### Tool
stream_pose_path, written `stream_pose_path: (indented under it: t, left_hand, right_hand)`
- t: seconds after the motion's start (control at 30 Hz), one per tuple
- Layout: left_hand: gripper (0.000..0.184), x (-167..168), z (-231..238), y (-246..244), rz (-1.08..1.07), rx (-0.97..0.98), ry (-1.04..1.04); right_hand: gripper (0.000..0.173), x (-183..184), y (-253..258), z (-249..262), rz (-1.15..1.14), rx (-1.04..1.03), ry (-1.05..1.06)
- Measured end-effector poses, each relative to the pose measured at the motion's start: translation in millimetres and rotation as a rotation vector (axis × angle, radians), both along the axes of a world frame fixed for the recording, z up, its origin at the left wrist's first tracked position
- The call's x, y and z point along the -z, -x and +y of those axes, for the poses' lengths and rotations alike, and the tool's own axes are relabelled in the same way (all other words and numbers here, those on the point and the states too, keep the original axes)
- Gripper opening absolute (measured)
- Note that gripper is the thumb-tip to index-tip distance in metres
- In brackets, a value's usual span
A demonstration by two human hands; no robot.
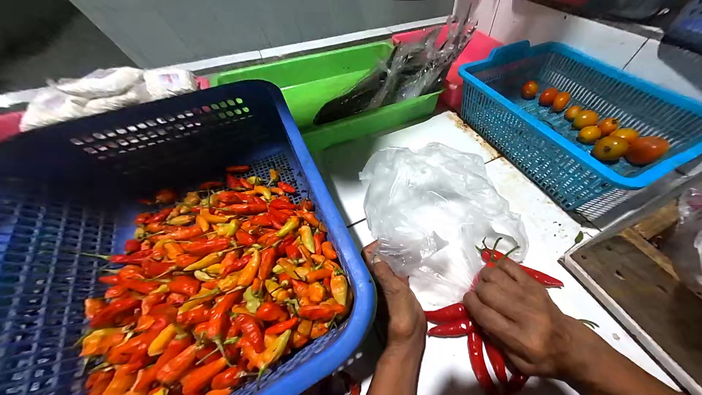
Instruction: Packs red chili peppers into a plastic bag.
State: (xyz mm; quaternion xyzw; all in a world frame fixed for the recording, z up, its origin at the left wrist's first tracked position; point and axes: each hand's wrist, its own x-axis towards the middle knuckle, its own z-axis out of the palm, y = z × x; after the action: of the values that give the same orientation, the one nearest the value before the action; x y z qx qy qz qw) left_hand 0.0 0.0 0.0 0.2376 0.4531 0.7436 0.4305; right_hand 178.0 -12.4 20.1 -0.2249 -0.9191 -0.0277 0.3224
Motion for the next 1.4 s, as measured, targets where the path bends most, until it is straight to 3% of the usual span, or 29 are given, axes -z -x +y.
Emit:
stream_pose_path:
  t: [0.3, 0.47, 0.63, 0.73, 0.87, 1.0, 1.23, 1.4]
  left_hand:
    - [0.026, -3, 0, 0, -0.368, -0.023, -0.090]
    - [0.024, -1, -1, 0, -0.451, -0.041, -0.124]
    - [0.025, -4, -1, 0, -0.464, -0.051, -0.118]
    - [0.027, -4, -3, 1, -0.468, -0.027, -0.096]
    - [0.021, -2, -5, 1, -0.350, 0.048, -0.156]
    - [0.050, 0, -4, 2, -0.102, 0.122, -0.286]
    - [0.066, 3, -6, 2, -0.036, 0.123, -0.254]
    - [0.067, -3, -5, 0, -0.071, 0.144, -0.231]
  right_hand:
    - [0.026, -3, -2, 3, -0.009, 0.066, 0.122]
    - [0.021, -7, -18, -2, 0.169, 0.091, 0.039]
    - [0.025, -50, -36, 4, 0.426, 0.200, 0.210]
    - [0.023, -62, -28, 20, 0.316, 0.261, 0.293]
    - [0.016, -40, 8, 42, 0.033, 0.224, 0.213]
    - [0.016, -37, 25, 60, 0.100, 0.198, 0.235]
    - [0.015, -46, 27, 84, 0.130, 0.411, 0.259]
    - [0.014, -33, 53, 67, 0.187, 0.078, 0.121]
